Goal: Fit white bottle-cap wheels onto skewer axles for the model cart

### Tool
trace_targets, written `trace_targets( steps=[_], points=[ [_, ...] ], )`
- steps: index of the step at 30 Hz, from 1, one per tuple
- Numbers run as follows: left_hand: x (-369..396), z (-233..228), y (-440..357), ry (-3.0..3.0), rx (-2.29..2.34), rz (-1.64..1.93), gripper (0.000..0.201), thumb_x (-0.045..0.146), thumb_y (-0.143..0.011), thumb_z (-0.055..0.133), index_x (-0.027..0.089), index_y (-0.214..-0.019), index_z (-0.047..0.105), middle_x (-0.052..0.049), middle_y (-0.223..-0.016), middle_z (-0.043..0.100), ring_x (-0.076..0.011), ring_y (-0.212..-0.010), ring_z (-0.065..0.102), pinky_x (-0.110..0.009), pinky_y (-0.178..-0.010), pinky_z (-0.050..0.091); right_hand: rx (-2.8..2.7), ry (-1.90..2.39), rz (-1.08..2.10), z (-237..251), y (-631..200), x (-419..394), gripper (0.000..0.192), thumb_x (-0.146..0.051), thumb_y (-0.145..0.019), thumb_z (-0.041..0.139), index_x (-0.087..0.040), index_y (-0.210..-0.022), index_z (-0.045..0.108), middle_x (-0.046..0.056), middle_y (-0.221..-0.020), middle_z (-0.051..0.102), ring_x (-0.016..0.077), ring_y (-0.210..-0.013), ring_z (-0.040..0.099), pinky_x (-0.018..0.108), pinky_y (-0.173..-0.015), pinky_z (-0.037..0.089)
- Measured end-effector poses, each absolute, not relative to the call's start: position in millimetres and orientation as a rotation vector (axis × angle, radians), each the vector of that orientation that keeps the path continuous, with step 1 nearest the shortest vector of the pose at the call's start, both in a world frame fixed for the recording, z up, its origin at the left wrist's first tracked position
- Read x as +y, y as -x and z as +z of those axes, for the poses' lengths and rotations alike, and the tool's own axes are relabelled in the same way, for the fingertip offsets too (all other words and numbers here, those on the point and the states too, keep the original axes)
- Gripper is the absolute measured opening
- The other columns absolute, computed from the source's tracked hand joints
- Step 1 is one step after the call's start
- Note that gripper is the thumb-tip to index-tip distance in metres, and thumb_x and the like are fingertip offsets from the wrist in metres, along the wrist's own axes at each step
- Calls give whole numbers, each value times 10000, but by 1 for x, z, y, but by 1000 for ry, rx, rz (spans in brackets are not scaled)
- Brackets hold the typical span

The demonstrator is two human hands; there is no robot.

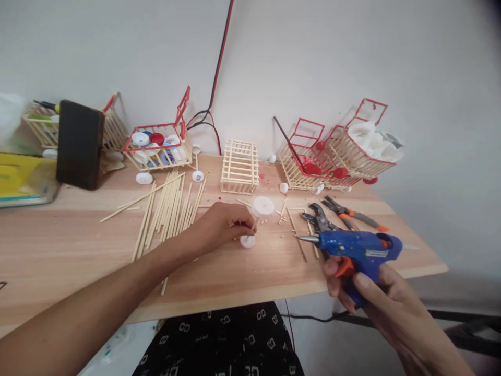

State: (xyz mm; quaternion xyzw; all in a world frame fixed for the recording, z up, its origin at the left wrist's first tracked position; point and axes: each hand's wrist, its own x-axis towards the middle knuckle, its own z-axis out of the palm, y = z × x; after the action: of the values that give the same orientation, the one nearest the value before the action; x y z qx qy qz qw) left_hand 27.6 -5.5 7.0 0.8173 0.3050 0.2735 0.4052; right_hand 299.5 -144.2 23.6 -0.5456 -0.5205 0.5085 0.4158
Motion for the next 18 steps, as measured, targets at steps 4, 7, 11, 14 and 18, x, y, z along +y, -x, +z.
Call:
trace_targets(
  steps=[4, 7, 11, 14, 18],
  points=[
    [-6, 8, -28, -2078, 784, 691, 64, 127, -773, 636, 153, -722, 664, 18, -714, 681, -96, -693, 608, -199, -668, 421, -1489, 1557, 1139, 20, -298, -141, 243, -401, -871, 523, -173, -858, 605, 53, -763, 606, 124, -563, 509, 254, -531, 438],
    [-7, 8, -28, -2099, 769, 694, 84, 132, -780, 627, 148, -705, 661, 21, -691, 674, -91, -669, 598, -196, -655, 414, -1582, 1663, 1073, 18, -294, -143, 311, -449, -880, 479, -169, -807, 595, 36, -655, 570, 135, -542, 496, 261, -515, 435],
    [-6, 7, -28, -2120, 759, 712, 99, 154, -791, 620, 147, -703, 664, 18, -690, 676, -92, -664, 594, -198, -646, 410, -1724, 1762, 909, 14, -282, -146, 355, -463, -909, 394, -178, -845, 595, 7, -579, 526, 143, -523, 486, 264, -511, 420],
    [-4, 6, -27, -2138, 744, 725, 96, 155, -794, 621, 147, -711, 667, 16, -713, 686, -90, -679, 600, -196, -656, 409, -1839, 1779, 749, 13, -273, -143, 362, -467, -903, 394, -184, -783, 585, 9, -589, 534, 141, -520, 480, 251, -486, 396],
    [-4, 4, -27, -2157, 721, 739, 87, 152, -794, 626, 147, -719, 671, 21, -704, 682, -84, -677, 600, -188, -658, 404, -1903, 1778, 635, 12, -265, -139, 379, -462, -909, 376, -185, -740, 573, 5, -569, 517, 144, -520, 477, 243, -481, 386]
  ],
)
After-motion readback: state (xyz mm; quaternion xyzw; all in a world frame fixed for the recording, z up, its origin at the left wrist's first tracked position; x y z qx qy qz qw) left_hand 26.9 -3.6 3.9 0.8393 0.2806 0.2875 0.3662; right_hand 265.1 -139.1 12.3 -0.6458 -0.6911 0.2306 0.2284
